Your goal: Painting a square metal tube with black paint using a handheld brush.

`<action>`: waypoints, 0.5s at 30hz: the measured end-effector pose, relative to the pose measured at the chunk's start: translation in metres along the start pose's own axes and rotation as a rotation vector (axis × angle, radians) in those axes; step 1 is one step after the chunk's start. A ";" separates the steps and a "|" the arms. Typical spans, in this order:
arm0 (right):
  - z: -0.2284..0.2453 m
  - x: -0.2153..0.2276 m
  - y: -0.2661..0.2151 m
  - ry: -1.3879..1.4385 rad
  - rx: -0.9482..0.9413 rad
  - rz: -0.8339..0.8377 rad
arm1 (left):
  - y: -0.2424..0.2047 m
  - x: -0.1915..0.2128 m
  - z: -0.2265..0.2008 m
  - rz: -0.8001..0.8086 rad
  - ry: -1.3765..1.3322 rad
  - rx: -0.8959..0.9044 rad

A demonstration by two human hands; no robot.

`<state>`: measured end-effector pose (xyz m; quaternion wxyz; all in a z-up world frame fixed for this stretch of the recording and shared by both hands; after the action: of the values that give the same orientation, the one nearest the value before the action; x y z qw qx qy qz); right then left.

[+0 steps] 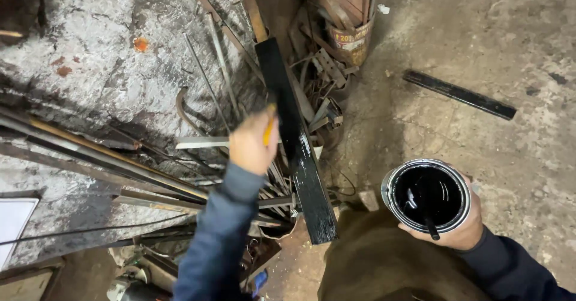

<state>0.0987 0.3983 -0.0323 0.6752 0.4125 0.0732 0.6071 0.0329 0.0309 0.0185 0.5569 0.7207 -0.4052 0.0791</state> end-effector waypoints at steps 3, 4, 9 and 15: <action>-0.004 -0.001 -0.002 0.176 -0.102 -0.013 | -0.063 0.034 -0.049 0.129 0.089 0.046; -0.005 -0.001 -0.003 0.188 -0.090 -0.004 | -0.083 0.047 -0.065 0.116 0.101 0.053; -0.002 -0.005 0.010 0.268 -0.106 0.217 | -0.151 0.103 -0.165 0.132 0.023 0.107; -0.006 0.017 -0.013 0.324 0.016 0.348 | -0.268 0.132 -0.224 0.071 0.125 0.321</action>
<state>0.1091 0.4177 -0.0379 0.5367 0.3214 0.1132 0.7719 0.3754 0.1736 -0.0232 0.4558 0.7791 -0.3772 0.2071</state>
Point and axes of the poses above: each hand's wrist, its own y-axis towards the middle knuckle, its own x-axis out of the back of the hand, z = x × y, the point moved 6 cm from there along y, towards the middle knuckle, and after that the axes turned 13 degrees about -z, right-handed, at the moved point
